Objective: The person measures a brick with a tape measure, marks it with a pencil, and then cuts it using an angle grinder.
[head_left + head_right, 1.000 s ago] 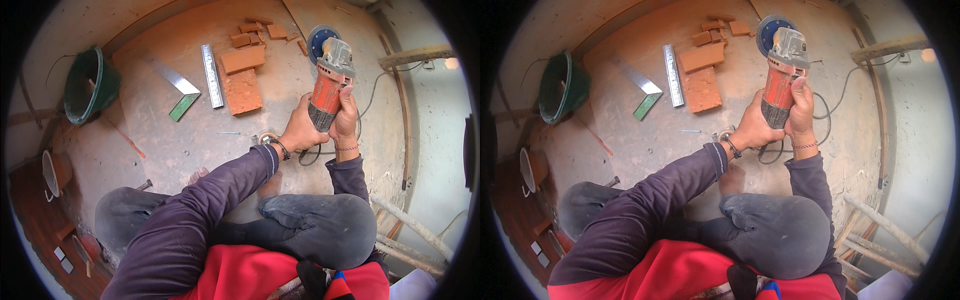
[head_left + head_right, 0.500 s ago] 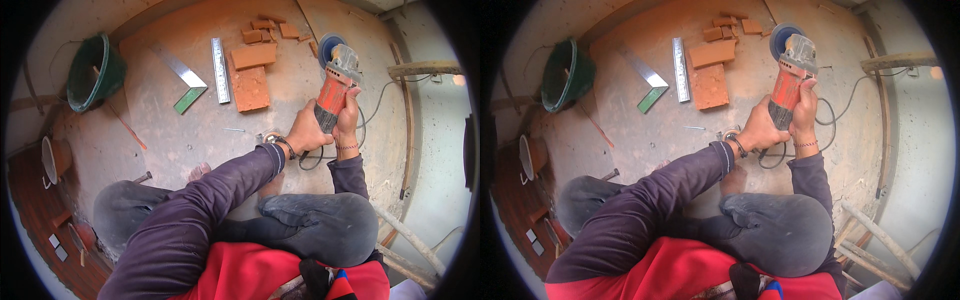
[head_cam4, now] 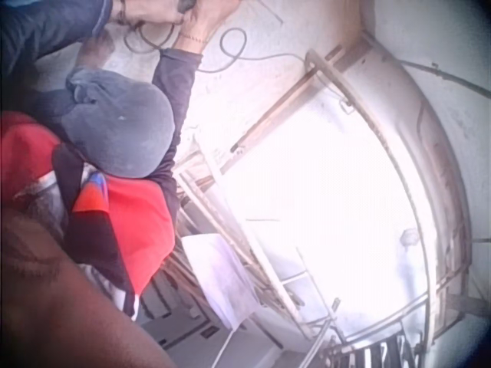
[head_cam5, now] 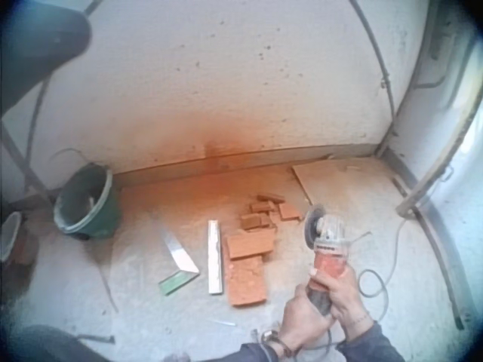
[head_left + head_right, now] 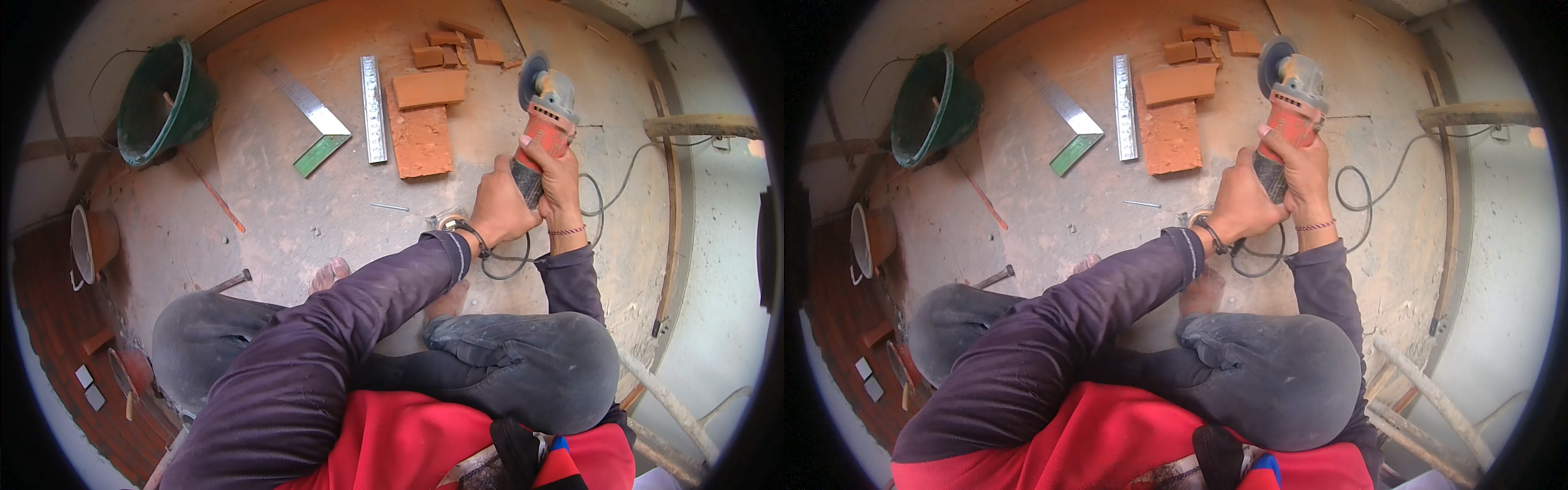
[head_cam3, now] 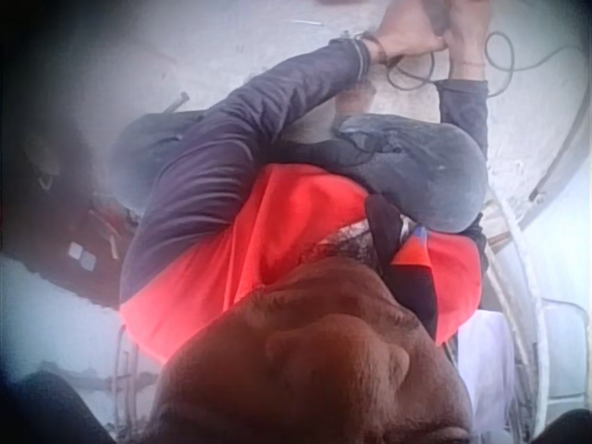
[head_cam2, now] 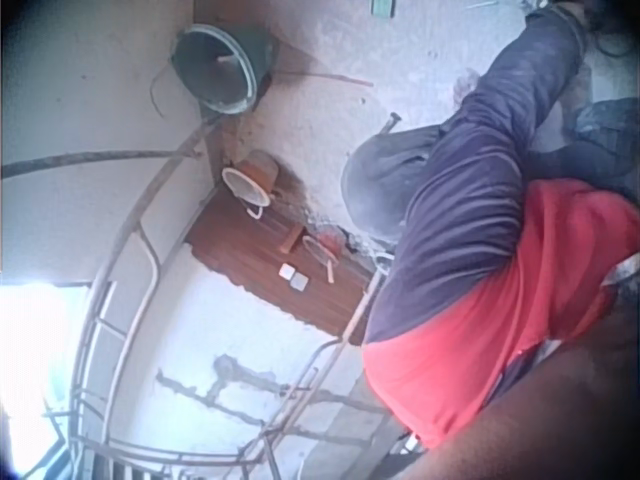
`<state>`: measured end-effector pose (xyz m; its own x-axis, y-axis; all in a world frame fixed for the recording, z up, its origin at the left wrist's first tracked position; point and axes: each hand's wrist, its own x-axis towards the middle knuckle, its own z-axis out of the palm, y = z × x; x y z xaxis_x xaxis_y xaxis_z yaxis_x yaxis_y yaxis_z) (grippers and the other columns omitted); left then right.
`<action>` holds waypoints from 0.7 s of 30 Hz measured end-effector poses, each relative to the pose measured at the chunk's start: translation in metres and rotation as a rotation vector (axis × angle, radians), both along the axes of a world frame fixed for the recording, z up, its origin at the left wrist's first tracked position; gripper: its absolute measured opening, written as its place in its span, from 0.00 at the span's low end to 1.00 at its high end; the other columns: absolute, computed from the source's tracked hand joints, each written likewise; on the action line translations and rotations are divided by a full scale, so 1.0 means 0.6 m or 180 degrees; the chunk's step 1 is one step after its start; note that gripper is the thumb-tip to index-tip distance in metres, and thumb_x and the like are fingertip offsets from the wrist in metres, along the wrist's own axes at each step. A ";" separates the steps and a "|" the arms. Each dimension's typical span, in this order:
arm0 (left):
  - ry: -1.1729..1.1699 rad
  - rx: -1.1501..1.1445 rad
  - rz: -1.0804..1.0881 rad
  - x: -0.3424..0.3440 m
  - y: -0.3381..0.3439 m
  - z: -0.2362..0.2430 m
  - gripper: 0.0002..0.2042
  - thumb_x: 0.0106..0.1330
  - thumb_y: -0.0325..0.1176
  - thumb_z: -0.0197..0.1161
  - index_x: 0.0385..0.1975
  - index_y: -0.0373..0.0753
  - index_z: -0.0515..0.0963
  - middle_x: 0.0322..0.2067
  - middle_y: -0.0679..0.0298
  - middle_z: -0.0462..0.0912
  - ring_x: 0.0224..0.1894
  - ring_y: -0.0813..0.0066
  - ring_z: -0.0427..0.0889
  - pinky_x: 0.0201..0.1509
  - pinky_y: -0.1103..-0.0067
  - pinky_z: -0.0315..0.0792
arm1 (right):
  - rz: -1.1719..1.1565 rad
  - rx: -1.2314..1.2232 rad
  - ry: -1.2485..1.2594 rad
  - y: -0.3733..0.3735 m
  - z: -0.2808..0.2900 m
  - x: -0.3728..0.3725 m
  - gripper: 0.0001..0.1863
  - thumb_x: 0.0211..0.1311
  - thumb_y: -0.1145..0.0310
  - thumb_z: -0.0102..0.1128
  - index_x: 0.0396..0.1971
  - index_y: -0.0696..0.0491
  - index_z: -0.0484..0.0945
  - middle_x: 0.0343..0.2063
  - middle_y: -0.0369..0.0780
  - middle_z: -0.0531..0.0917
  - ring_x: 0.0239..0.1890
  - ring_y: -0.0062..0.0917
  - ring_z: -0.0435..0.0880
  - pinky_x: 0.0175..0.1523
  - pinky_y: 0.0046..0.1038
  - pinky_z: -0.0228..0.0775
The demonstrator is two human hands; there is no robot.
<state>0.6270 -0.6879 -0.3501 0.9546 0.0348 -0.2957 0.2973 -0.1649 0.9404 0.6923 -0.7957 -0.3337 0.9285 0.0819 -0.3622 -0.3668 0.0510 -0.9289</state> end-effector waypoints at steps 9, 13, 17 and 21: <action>-0.0630 -0.1098 -0.1005 0.020 0.053 -0.056 0.38 0.45 0.36 0.78 0.57 0.30 0.68 0.49 0.57 0.77 0.52 0.69 0.78 0.58 0.76 0.72 | 0.1199 0.0723 -0.0133 -0.014 -0.004 0.012 0.23 0.50 0.69 0.70 0.46 0.62 0.77 0.40 0.43 0.86 0.42 0.29 0.86 0.51 0.28 0.78; 0.0637 -0.2778 -0.1401 0.054 0.109 -0.024 0.35 0.54 0.41 0.77 0.59 0.31 0.69 0.55 0.57 0.73 0.56 0.70 0.76 0.63 0.74 0.68 | 0.1109 -0.0899 -0.0703 -0.002 0.001 0.019 0.21 0.48 0.62 0.71 0.39 0.60 0.82 0.32 0.39 0.87 0.35 0.25 0.86 0.43 0.28 0.77; 0.0912 -0.2340 -0.0448 0.066 0.090 -0.020 0.35 0.57 0.54 0.75 0.58 0.37 0.72 0.51 0.60 0.78 0.53 0.72 0.78 0.56 0.72 0.75 | 0.0884 -0.2278 -0.1479 0.040 -0.012 0.021 0.21 0.46 0.59 0.71 0.35 0.59 0.83 0.29 0.49 0.86 0.32 0.38 0.87 0.38 0.36 0.77; 0.0010 -0.2050 0.0010 0.103 0.103 -0.035 0.26 0.60 0.47 0.75 0.52 0.39 0.76 0.46 0.65 0.81 0.45 0.76 0.81 0.46 0.80 0.77 | 0.0774 -0.3053 -0.1341 0.078 -0.031 0.012 0.19 0.45 0.60 0.69 0.32 0.59 0.81 0.31 0.54 0.85 0.37 0.51 0.85 0.41 0.42 0.77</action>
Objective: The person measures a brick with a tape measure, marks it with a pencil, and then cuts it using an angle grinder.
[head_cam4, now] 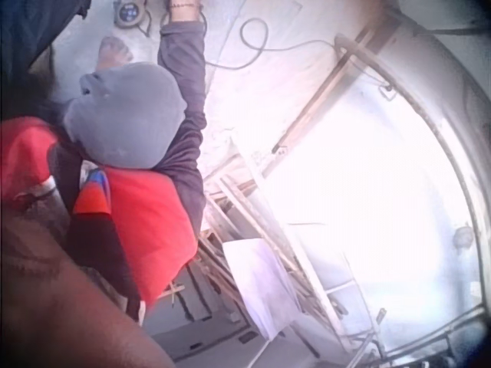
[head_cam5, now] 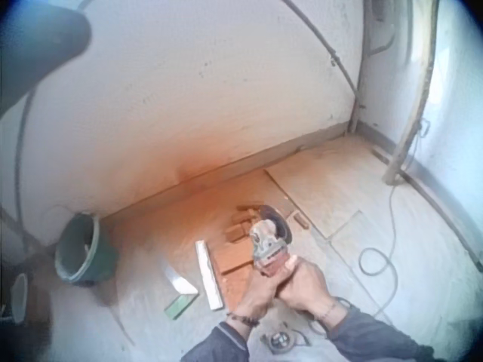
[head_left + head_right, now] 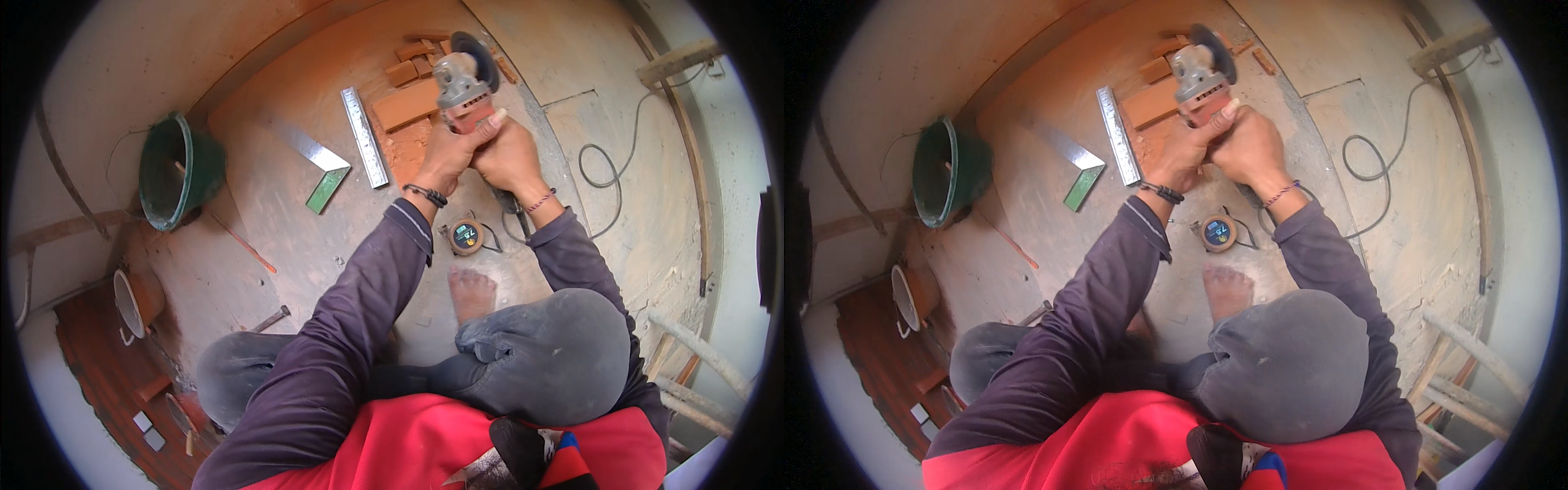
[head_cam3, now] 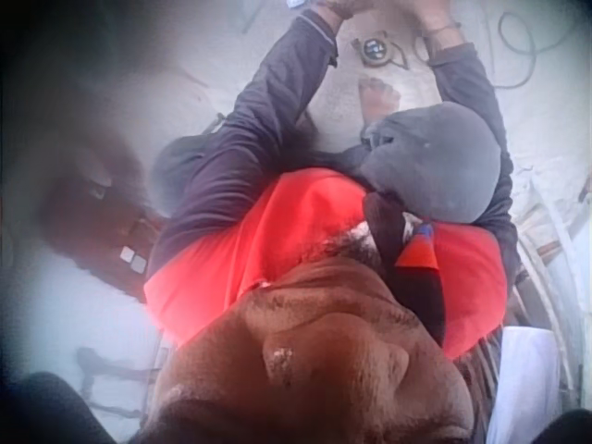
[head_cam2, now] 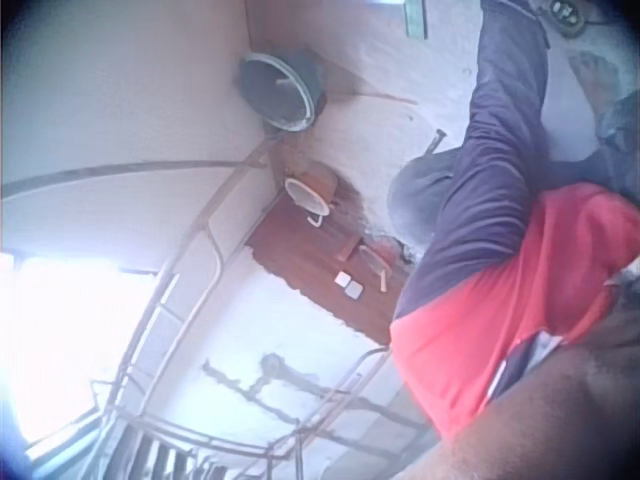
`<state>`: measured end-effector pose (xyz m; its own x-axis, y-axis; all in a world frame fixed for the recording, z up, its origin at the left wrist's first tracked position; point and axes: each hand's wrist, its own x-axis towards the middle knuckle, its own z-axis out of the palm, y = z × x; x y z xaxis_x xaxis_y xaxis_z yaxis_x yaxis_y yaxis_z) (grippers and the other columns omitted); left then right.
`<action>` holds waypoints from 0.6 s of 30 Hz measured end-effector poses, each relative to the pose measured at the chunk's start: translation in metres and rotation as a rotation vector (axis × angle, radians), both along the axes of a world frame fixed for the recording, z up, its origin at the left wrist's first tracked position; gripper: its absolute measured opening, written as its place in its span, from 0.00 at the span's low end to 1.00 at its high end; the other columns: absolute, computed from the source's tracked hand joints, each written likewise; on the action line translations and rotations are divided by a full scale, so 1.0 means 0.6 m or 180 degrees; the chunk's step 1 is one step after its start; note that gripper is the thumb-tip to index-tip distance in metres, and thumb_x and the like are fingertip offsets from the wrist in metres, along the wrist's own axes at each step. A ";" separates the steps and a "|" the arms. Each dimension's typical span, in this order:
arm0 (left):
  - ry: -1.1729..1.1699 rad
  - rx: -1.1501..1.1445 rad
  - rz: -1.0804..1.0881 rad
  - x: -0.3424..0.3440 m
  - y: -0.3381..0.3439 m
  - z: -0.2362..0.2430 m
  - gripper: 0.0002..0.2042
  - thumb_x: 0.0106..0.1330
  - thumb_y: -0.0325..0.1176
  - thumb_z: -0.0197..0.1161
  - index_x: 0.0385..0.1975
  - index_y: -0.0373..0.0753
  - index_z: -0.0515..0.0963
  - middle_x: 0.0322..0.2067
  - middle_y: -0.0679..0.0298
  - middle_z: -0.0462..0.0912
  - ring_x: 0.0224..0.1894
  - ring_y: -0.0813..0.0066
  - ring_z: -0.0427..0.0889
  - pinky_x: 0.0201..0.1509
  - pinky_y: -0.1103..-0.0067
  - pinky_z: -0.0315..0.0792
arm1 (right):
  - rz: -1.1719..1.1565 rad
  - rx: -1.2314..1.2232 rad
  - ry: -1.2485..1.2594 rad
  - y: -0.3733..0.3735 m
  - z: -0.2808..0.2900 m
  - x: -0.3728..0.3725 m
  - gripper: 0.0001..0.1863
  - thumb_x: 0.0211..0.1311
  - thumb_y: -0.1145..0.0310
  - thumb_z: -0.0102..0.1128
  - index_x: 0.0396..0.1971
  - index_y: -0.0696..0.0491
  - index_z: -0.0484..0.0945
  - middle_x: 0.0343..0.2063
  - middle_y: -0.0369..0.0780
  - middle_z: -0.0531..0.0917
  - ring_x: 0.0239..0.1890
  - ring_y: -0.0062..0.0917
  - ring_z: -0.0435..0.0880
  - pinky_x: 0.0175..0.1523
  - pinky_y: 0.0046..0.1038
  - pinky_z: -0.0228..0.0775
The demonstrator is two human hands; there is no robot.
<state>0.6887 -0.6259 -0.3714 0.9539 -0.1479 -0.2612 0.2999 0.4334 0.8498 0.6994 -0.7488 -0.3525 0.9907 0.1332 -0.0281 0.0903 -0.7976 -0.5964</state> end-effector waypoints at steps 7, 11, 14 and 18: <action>0.0204 -0.0280 0.0443 -0.010 0.026 -0.011 0.22 0.61 0.39 0.74 0.50 0.37 0.75 0.42 0.65 0.81 0.41 0.78 0.81 0.44 0.78 0.78 | 0.0636 0.1801 0.1503 -0.028 -0.026 0.013 0.38 0.38 0.54 0.79 0.43 0.67 0.73 0.34 0.46 0.81 0.36 0.30 0.82 0.41 0.28 0.74; 0.0054 0.0075 0.0355 -0.005 0.067 -0.038 0.23 0.62 0.41 0.73 0.52 0.36 0.76 0.44 0.65 0.81 0.42 0.77 0.81 0.47 0.77 0.77 | 0.0728 0.2555 0.1930 0.018 -0.066 0.006 0.31 0.42 0.62 0.77 0.45 0.64 0.76 0.35 0.43 0.83 0.37 0.26 0.82 0.43 0.27 0.74; -0.0117 0.1406 -0.0169 0.007 0.136 -0.047 0.18 0.64 0.45 0.71 0.43 0.35 0.83 0.39 0.67 0.84 0.40 0.80 0.79 0.45 0.79 0.75 | 0.0702 0.2345 0.1678 0.046 -0.038 0.009 0.25 0.38 0.60 0.77 0.33 0.64 0.81 0.31 0.46 0.85 0.31 0.30 0.84 0.38 0.30 0.76; -0.0454 0.2641 -0.0433 0.017 0.255 -0.075 0.27 0.53 0.49 0.79 0.44 0.34 0.82 0.42 0.61 0.84 0.44 0.70 0.81 0.50 0.74 0.75 | 0.0523 0.2116 0.1537 0.076 -0.085 0.026 0.25 0.35 0.60 0.76 0.33 0.62 0.82 0.29 0.45 0.85 0.31 0.32 0.85 0.38 0.30 0.76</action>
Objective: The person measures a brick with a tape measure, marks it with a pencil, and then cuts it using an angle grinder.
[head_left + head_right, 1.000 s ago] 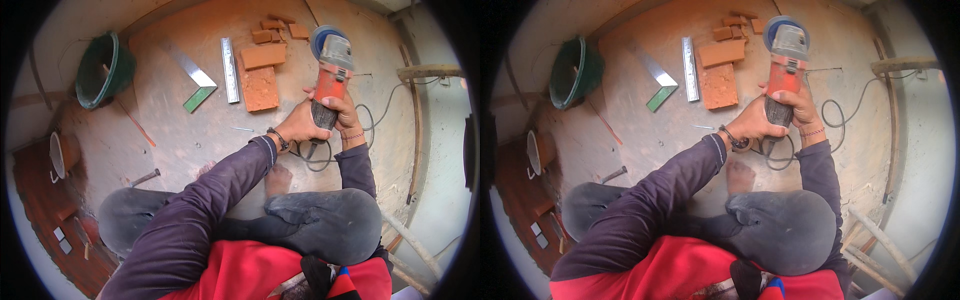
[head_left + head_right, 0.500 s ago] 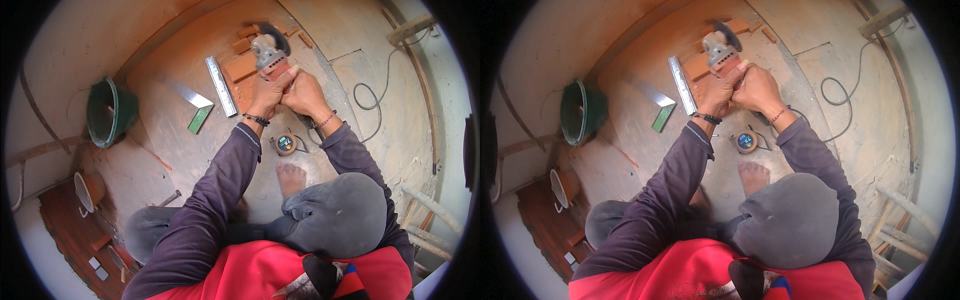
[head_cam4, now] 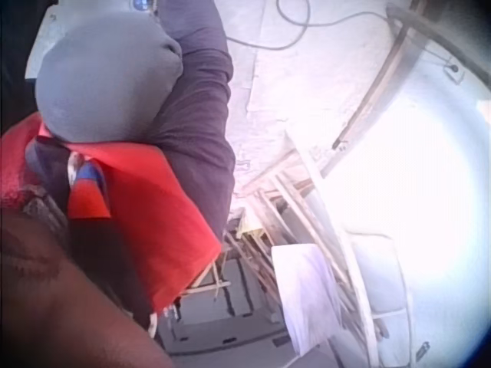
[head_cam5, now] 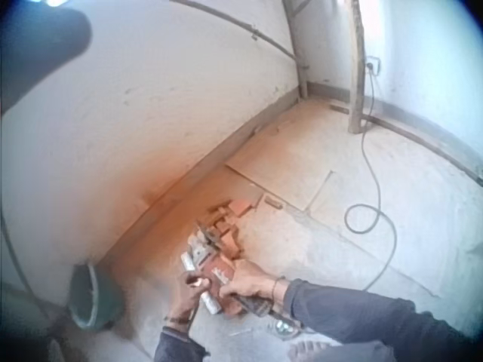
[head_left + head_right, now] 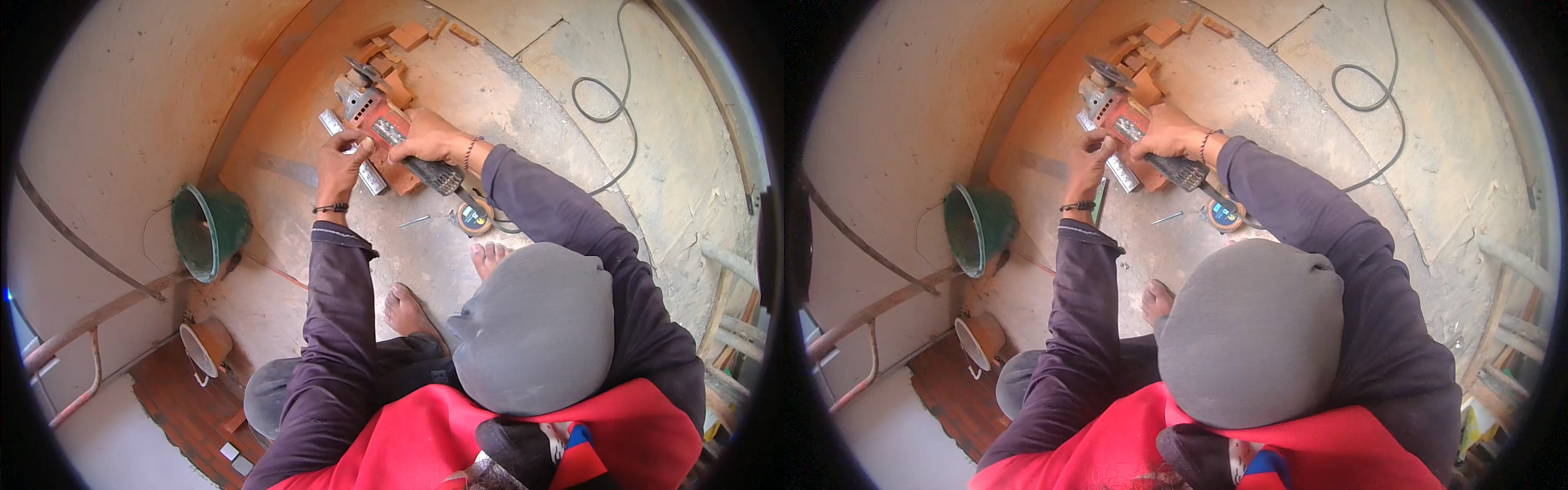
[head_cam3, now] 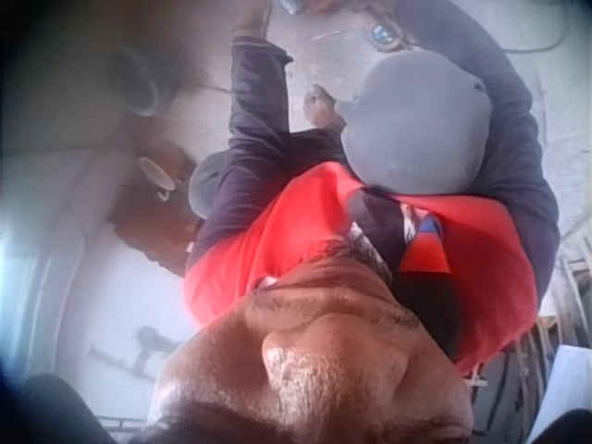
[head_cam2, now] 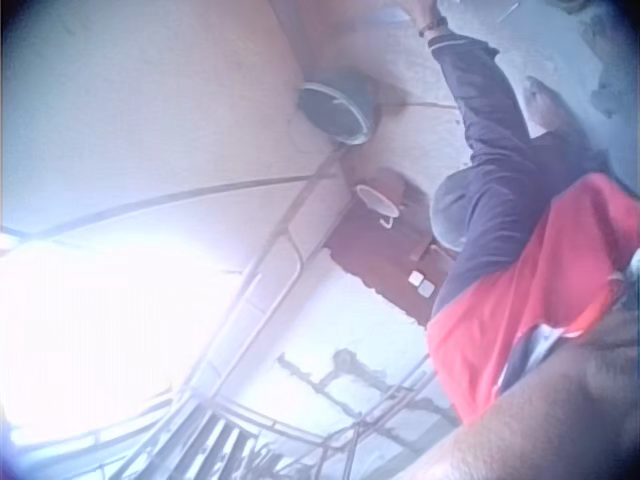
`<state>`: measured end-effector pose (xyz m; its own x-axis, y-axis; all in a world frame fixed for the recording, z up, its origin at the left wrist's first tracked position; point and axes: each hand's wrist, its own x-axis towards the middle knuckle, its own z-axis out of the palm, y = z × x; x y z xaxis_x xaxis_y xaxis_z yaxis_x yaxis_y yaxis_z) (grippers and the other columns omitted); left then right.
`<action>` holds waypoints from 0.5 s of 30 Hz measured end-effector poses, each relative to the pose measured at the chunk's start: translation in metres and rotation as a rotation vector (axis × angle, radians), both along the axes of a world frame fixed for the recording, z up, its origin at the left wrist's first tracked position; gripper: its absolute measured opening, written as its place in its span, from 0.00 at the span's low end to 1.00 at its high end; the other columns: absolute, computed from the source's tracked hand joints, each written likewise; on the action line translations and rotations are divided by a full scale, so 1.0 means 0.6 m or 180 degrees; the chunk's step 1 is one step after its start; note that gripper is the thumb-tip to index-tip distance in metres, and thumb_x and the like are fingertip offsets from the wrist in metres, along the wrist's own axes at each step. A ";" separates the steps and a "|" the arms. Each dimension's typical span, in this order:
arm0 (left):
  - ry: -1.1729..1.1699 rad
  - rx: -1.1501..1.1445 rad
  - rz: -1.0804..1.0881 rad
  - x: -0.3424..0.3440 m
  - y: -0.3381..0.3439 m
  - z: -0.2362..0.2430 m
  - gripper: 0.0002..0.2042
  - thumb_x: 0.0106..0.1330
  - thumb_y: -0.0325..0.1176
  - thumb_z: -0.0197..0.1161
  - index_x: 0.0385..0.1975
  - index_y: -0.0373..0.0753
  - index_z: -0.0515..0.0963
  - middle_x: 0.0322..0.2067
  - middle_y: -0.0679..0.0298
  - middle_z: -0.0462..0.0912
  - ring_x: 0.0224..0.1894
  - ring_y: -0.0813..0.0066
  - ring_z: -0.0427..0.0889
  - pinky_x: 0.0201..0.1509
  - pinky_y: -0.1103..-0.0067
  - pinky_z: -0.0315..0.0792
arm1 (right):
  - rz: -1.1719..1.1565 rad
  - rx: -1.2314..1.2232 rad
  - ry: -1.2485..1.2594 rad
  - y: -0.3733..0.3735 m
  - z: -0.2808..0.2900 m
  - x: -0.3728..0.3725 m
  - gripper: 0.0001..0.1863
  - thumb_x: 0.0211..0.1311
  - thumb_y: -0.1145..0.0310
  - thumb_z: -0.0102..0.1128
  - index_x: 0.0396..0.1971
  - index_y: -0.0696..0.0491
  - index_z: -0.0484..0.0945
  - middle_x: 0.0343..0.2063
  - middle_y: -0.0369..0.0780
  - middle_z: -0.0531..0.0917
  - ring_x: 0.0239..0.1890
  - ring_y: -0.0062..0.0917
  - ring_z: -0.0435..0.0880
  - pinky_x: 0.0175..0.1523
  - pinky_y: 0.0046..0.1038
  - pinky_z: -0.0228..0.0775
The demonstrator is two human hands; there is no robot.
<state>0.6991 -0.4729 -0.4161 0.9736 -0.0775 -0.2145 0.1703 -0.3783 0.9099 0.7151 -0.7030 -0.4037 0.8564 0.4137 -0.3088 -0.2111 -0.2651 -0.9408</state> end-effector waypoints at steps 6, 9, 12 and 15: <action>-0.1279 0.1676 -0.0457 0.015 0.010 0.000 0.46 0.41 0.44 0.84 0.62 0.33 0.70 0.63 0.47 0.69 0.67 0.50 0.68 0.68 0.64 0.66 | 0.0067 0.0057 0.0174 -0.001 -0.012 0.007 0.23 0.37 0.64 0.77 0.35 0.60 0.80 0.30 0.43 0.85 0.31 0.28 0.84 0.40 0.29 0.76; -0.1378 0.1761 -0.0463 0.025 0.004 -0.007 0.43 0.44 0.39 0.82 0.62 0.32 0.70 0.61 0.46 0.72 0.64 0.48 0.71 0.67 0.63 0.67 | 0.0027 -0.0103 -0.0007 -0.008 -0.018 0.011 0.23 0.38 0.64 0.76 0.34 0.60 0.80 0.29 0.43 0.85 0.31 0.28 0.84 0.40 0.29 0.76; -0.1410 0.1857 -0.0214 0.045 -0.007 -0.020 0.36 0.46 0.36 0.79 0.58 0.32 0.73 0.53 0.46 0.78 0.57 0.47 0.77 0.62 0.64 0.71 | 0.0210 -0.0061 0.0099 -0.001 -0.021 0.020 0.23 0.38 0.62 0.76 0.33 0.60 0.80 0.29 0.43 0.85 0.31 0.29 0.84 0.40 0.29 0.75; -0.1388 0.2073 -0.0280 0.062 -0.014 -0.021 0.24 0.48 0.34 0.76 0.45 0.32 0.79 0.40 0.48 0.82 0.45 0.48 0.81 0.52 0.65 0.75 | 0.0186 -0.0201 0.0059 0.002 -0.021 0.019 0.23 0.39 0.61 0.76 0.33 0.61 0.80 0.28 0.43 0.85 0.30 0.28 0.83 0.39 0.29 0.75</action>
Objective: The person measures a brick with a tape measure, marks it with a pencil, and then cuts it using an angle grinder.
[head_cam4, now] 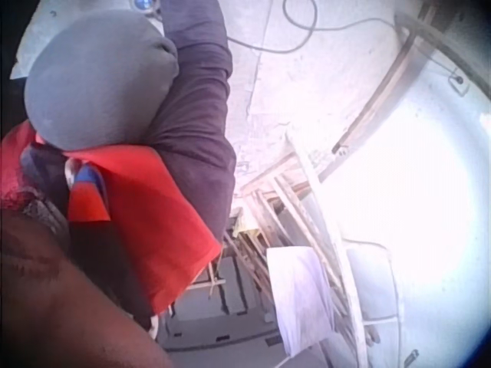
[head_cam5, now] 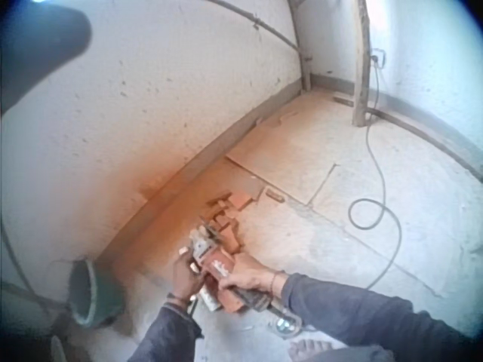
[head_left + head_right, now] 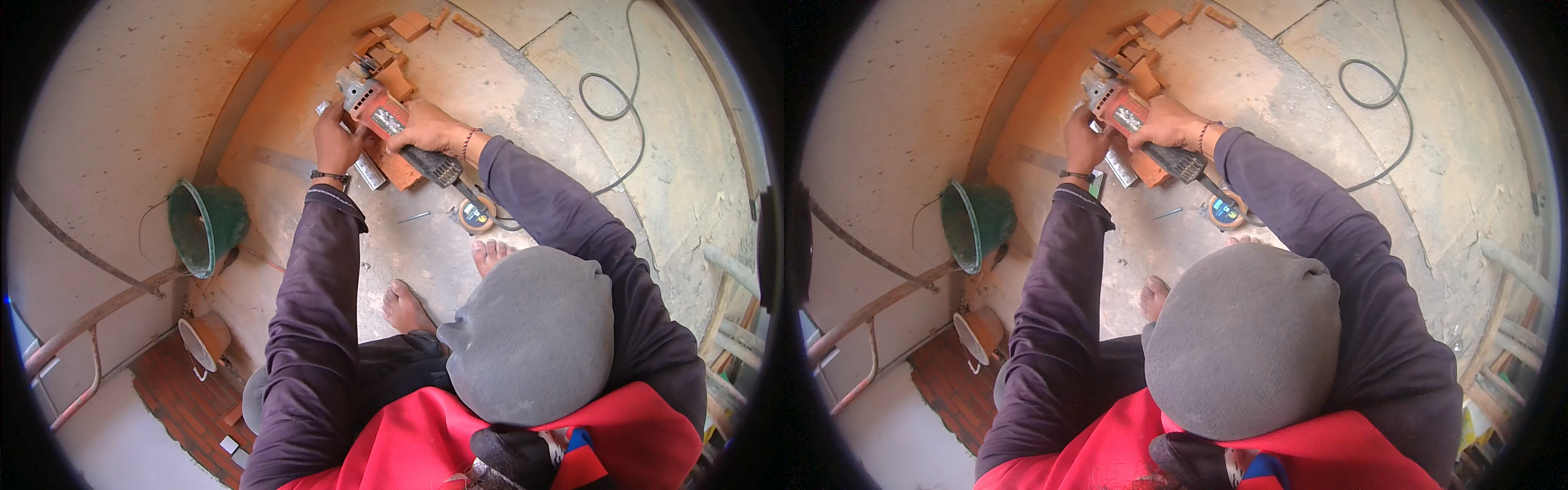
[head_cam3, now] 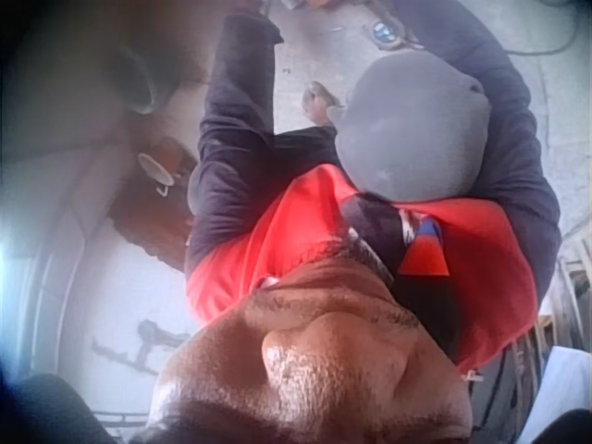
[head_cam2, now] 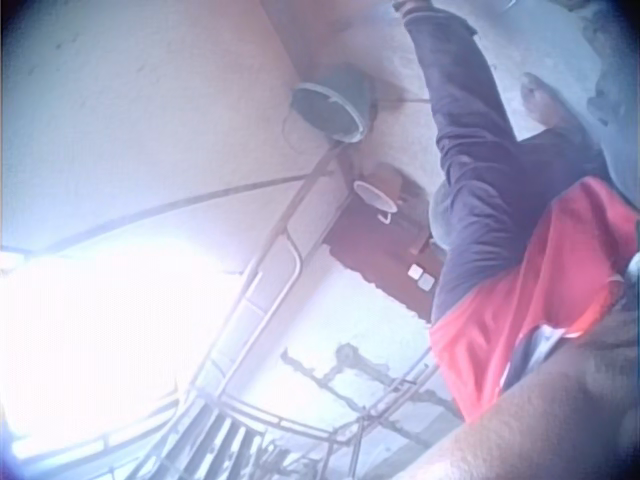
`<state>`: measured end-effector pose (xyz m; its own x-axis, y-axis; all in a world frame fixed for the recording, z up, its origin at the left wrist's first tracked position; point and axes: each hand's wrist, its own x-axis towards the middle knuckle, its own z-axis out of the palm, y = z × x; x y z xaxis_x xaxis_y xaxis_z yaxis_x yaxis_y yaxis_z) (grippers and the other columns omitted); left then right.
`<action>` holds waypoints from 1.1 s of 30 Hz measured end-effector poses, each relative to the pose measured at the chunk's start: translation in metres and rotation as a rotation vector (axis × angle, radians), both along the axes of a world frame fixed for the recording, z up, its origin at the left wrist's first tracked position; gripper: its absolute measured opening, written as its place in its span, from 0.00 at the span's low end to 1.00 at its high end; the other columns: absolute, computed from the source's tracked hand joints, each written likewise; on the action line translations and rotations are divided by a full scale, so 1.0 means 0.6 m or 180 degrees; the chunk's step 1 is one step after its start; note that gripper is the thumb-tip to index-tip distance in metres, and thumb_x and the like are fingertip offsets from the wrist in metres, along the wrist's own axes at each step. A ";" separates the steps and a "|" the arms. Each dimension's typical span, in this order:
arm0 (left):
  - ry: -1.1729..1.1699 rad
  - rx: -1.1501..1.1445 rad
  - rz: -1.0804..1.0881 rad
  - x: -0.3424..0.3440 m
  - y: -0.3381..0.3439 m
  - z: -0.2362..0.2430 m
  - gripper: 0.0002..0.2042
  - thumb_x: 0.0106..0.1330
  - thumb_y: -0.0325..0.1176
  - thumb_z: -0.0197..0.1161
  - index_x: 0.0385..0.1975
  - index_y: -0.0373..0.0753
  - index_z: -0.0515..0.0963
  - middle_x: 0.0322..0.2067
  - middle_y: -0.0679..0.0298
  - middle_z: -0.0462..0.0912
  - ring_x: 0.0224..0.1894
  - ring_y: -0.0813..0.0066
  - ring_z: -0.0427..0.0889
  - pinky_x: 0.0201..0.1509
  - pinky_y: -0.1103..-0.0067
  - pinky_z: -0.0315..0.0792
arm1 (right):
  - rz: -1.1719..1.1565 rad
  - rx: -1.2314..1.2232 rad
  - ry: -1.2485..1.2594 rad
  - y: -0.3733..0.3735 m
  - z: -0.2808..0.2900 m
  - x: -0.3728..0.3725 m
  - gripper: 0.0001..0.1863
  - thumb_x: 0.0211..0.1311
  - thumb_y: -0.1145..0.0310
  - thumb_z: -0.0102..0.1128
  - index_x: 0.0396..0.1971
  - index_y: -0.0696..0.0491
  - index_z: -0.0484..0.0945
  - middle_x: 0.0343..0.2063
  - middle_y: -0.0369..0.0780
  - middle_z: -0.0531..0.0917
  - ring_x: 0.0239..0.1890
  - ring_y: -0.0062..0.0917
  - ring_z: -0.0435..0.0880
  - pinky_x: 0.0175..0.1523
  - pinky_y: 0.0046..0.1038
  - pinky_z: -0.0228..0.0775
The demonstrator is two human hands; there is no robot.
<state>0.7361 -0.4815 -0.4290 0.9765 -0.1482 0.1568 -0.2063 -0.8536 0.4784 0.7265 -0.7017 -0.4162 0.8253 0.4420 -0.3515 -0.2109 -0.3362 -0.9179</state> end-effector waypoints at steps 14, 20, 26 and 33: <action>-0.0194 0.0012 -0.0082 0.000 -0.019 0.006 0.10 0.50 0.30 0.69 0.24 0.31 0.76 0.28 0.49 0.79 0.33 0.46 0.80 0.38 0.64 0.74 | 0.0042 0.0029 0.0193 0.001 -0.005 0.007 0.22 0.39 0.59 0.76 0.30 0.61 0.82 0.27 0.44 0.85 0.27 0.28 0.84 0.36 0.29 0.75; -0.0323 -0.0165 -0.0140 -0.003 -0.019 0.011 0.10 0.52 0.31 0.68 0.28 0.31 0.78 0.29 0.47 0.80 0.35 0.44 0.80 0.42 0.61 0.75 | 0.0052 -0.0060 0.0161 0.006 0.011 0.003 0.22 0.39 0.59 0.76 0.30 0.61 0.82 0.27 0.44 0.85 0.27 0.28 0.84 0.36 0.29 0.75; -0.0259 -0.0257 -0.0080 -0.003 -0.016 0.002 0.10 0.52 0.31 0.67 0.30 0.32 0.78 0.29 0.46 0.80 0.36 0.43 0.80 0.43 0.60 0.74 | -0.0029 -0.0040 0.0205 0.011 0.003 0.002 0.24 0.36 0.58 0.77 0.29 0.62 0.82 0.28 0.46 0.86 0.28 0.30 0.85 0.36 0.30 0.76; -0.0262 -0.0002 -0.0046 0.001 -0.012 -0.003 0.14 0.52 0.35 0.71 0.34 0.33 0.80 0.31 0.46 0.83 0.35 0.45 0.84 0.40 0.64 0.77 | -0.0011 -0.0002 0.0188 0.010 -0.006 0.006 0.26 0.34 0.57 0.77 0.29 0.64 0.82 0.28 0.47 0.86 0.28 0.32 0.85 0.36 0.30 0.76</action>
<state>0.7368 -0.4885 -0.4310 0.9580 -0.1620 0.2365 -0.2572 -0.8500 0.4598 0.7303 -0.6955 -0.4196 0.8047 0.4389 -0.3998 -0.2658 -0.3359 -0.9036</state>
